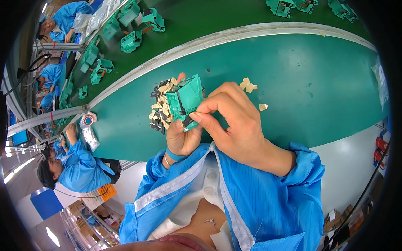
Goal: The person assembles small electronic components by hand, placing black electronic components into green plastic housings.
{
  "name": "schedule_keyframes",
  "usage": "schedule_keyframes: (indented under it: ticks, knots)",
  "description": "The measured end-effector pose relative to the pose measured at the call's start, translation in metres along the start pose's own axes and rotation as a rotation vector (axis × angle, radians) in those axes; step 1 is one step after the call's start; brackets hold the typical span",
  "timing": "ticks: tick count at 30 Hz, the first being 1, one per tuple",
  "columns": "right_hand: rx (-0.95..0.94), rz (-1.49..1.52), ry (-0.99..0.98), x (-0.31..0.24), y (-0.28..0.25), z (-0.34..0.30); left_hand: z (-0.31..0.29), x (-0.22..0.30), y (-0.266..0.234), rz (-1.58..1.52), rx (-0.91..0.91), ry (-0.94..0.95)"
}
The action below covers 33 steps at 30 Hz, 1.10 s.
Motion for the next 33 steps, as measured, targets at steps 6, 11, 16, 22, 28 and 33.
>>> schedule_keyframes:
  ticks: [6, 11, 16, 22, 28, 33]
  knots:
    - [-0.009, -0.006, 0.001, 0.000, -0.002, 0.001, 0.001, 0.001, 0.014, 0.004, 0.050, -0.019]
    - [-0.044, 0.003, 0.027, 0.003, -0.004, 0.000, 0.003, -0.002, 0.007, -0.018, 0.030, 0.006]
    - [0.284, 0.183, 0.412, 0.014, -0.006, 0.002, 0.002, 0.000, 0.001, -0.121, -0.040, -0.021]
    - [-0.182, 0.294, 0.549, 0.017, -0.007, -0.004, 0.003, -0.004, 0.006, -0.048, 0.020, 0.006]
    - [-0.168, 0.376, 0.590, 0.030, -0.003, -0.005, 0.006, 0.001, 0.008, 0.131, 0.037, 0.106]
    - [-0.260, 0.357, 0.829, 0.051, 0.000, 0.029, 0.008, 0.016, 0.007, 0.585, 0.265, 0.363]
Point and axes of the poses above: each hand's wrist, its own z-axis towards the middle knuckle, its own y-axis out of the palm, x = y × z, the point moved 1 cm from there along z, towards the middle knuckle, and after that the axes turned 6 degrees about x, right-handed, at the moved point
